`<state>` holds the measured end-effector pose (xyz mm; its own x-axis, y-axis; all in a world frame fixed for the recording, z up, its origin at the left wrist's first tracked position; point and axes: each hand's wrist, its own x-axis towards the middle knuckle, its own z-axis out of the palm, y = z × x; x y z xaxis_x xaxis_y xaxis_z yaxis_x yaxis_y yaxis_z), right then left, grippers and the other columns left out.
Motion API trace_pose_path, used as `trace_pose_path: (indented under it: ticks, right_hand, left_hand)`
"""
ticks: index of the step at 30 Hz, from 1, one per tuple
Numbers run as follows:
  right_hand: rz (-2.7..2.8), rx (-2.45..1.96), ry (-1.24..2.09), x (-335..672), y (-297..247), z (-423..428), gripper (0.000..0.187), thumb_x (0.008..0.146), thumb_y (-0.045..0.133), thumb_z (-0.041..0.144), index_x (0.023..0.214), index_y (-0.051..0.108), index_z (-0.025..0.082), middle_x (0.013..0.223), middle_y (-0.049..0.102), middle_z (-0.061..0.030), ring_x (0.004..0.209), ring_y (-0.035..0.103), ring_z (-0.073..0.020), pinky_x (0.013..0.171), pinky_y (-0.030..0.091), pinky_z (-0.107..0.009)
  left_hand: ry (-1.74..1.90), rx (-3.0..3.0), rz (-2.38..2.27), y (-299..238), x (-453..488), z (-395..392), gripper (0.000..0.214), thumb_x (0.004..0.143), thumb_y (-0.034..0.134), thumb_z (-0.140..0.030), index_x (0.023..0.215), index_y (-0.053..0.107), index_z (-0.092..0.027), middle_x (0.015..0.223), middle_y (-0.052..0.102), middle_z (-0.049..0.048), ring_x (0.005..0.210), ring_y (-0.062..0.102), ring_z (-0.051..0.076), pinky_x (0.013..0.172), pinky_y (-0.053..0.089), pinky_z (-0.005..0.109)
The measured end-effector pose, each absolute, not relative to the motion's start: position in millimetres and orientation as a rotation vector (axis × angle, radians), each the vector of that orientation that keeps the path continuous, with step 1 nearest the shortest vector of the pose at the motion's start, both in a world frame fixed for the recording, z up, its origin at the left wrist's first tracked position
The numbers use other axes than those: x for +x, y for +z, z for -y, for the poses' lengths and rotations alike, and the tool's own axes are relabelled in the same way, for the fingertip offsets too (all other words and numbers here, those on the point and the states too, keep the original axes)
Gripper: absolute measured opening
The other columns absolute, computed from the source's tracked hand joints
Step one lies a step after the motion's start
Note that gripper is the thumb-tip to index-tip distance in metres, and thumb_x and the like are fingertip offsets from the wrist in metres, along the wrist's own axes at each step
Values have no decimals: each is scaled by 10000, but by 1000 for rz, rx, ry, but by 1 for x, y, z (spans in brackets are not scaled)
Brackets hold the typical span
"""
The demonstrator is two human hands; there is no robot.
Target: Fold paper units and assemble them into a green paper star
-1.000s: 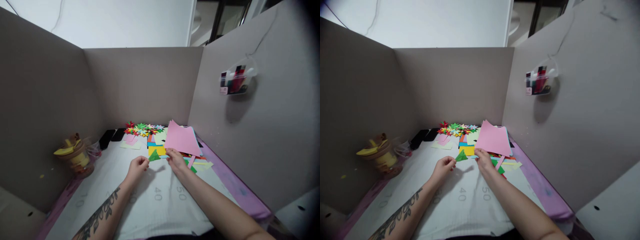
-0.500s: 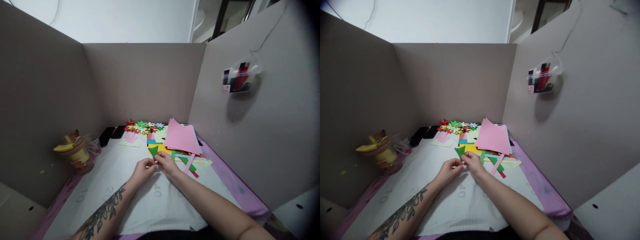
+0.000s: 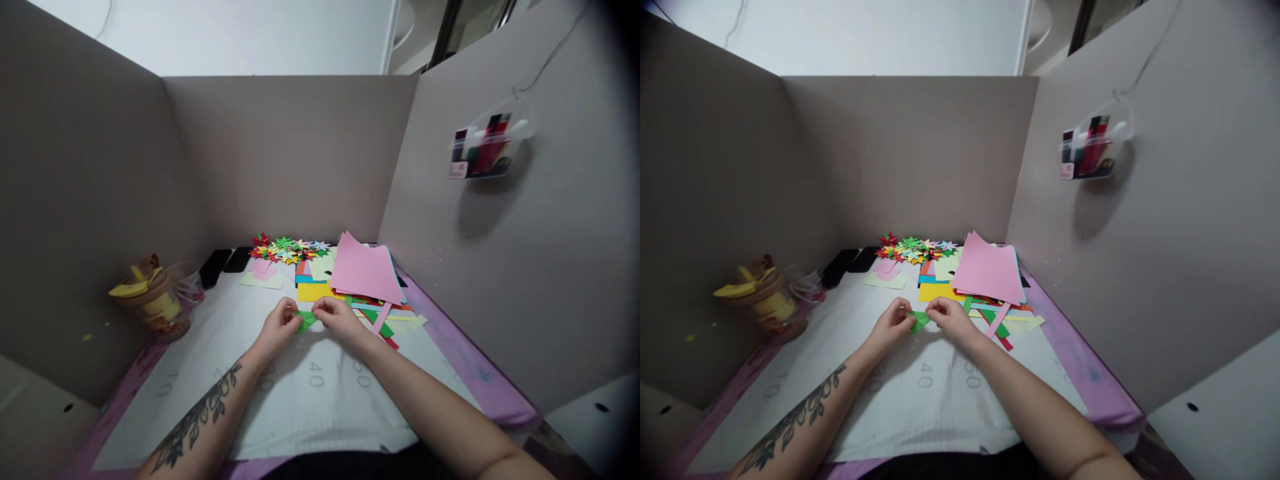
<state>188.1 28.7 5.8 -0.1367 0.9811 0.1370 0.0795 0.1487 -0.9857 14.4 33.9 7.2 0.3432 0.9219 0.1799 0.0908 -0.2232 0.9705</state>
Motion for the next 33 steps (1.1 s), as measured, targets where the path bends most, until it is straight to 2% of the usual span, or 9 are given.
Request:
trace_pose_path:
  ticks: [3, 8, 15, 21, 26, 33]
  right_hand:
    - [1397, -1074, 1121, 188, 3, -30, 116, 688, 588, 271, 752, 566, 177, 610, 511, 43, 496, 434, -76, 469, 345, -204]
    - [1291, -962, 1203, 179, -1, -26, 86, 672, 578, 224, 746, 555, 189, 619, 529, 41, 552, 498, -100, 517, 385, -217]
    - [1372, -982, 1041, 176, -6, -25, 152, 635, 547, 140, 750, 631, 193, 767, 612, -5, 730, 549, -145, 655, 423, -256]
    - [1356, -1016, 918, 175, -9, -28, 114, 629, 577, 153, 726, 622, 193, 776, 603, -11, 740, 560, -154, 640, 439, -257]
    - [1334, -1049, 830, 173, -8, -26, 66, 650, 597, 181, 710, 622, 195, 797, 600, -26, 751, 564, -163, 599, 439, -250]
    - [1299, -1037, 859, 173, -6, -26, 50, 649, 643, 238, 680, 647, 200, 750, 639, -27, 716, 582, -169, 625, 451, -272]
  left_hand:
    - [991, 1648, -922, 14, 14, -31, 59, 691, 514, -174, 746, 535, -164, 591, 512, -44, 530, 478, 82, 516, 357, 193]
    - [993, 1560, -1032, 20, 15, -30, 162, 679, 519, -194, 767, 638, -128, 610, 587, 0, 557, 509, 103, 556, 405, 215]
    - [1007, 1414, -1005, 21, 14, -32, 258, 678, 525, -225, 856, 686, -130, 835, 679, 66, 686, 597, 141, 665, 481, 257]
    - [992, 1418, -937, 19, 13, -33, 291, 675, 486, -171, 879, 689, -128, 871, 685, 75, 746, 610, 152, 710, 492, 275]
    - [1038, 1584, -970, 20, 14, -30, 339, 646, 466, -96, 905, 679, -143, 866, 692, 60, 717, 617, 151, 696, 493, 285]
    - [1178, 1857, -1050, 21, 14, -26, 171, 732, 568, -241, 839, 688, -183, 846, 687, 58, 747, 614, 168, 671, 473, 263]
